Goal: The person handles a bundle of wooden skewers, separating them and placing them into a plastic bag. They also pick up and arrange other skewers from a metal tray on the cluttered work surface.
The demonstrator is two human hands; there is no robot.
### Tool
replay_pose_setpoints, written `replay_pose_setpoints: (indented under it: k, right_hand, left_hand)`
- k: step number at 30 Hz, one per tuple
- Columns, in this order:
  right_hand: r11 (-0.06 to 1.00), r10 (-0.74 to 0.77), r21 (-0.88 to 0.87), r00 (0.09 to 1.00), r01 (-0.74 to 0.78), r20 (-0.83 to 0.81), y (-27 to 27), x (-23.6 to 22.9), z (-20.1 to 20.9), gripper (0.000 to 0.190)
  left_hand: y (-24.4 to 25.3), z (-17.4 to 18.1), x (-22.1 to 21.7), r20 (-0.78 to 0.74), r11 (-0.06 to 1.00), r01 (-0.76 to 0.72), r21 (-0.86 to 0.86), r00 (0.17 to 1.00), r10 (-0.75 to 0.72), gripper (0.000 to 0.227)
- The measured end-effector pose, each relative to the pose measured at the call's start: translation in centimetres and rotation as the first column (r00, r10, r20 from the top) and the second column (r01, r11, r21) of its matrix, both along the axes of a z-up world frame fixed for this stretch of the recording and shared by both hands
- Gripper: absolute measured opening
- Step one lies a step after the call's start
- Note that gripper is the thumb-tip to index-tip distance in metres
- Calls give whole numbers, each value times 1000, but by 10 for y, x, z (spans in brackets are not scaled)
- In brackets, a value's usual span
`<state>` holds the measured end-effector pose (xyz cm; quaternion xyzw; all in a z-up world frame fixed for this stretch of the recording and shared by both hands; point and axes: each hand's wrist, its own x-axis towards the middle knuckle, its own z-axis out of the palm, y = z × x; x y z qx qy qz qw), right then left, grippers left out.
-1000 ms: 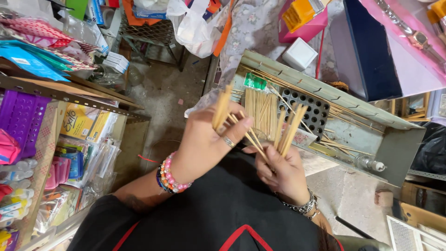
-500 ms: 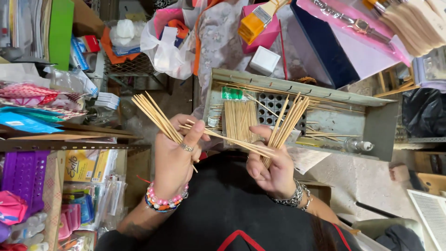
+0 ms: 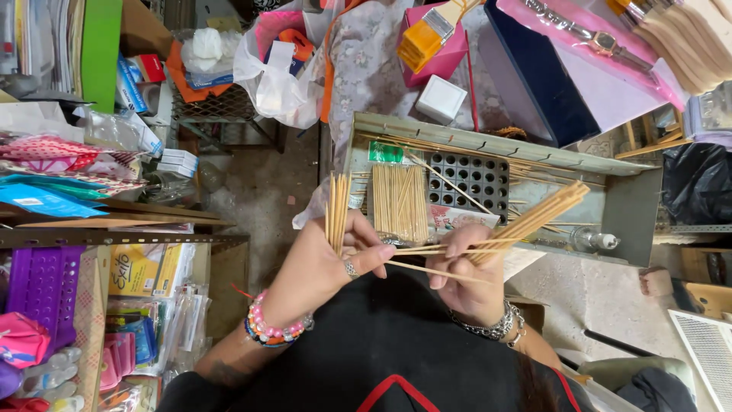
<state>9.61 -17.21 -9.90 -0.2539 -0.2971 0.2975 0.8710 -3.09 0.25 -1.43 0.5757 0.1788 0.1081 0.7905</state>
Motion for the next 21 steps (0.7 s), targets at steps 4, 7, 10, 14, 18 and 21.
replay_pose_setpoints:
  k: [4, 7, 10, 14, 18, 21]
  right_hand:
    - [998, 62, 23, 996, -60, -64, -1, 0, -3, 18]
    - [998, 55, -16, 998, -55, -25, 3, -3, -4, 49]
    - [987, -101, -115, 993, 108, 63, 5, 1, -3, 35]
    - [981, -57, -187, 998, 56, -2, 7, 11, 22, 32]
    - [918, 148, -358, 985, -172, -94, -3, 18, 30, 37]
    - [771, 348, -531, 931, -352, -113, -11, 18, 44, 31]
  left_hand:
    - [-6, -8, 5, 3, 987, -128, -92, 992, 129, 21]
    - [-10, -11, 6, -24, 971, -200, -127, 980, 198, 21]
    - [-14, -8, 8, -30, 988, -155, -1, 987, 155, 23]
    - [-24, 3, 9, -33, 990, 64, -123, 997, -69, 25]
    - [-37, -14, 3, 104, 889, 368, -271, 930, -353, 31]
    - [-29, -19, -3, 111, 704, 657, -267, 747, -655, 47]
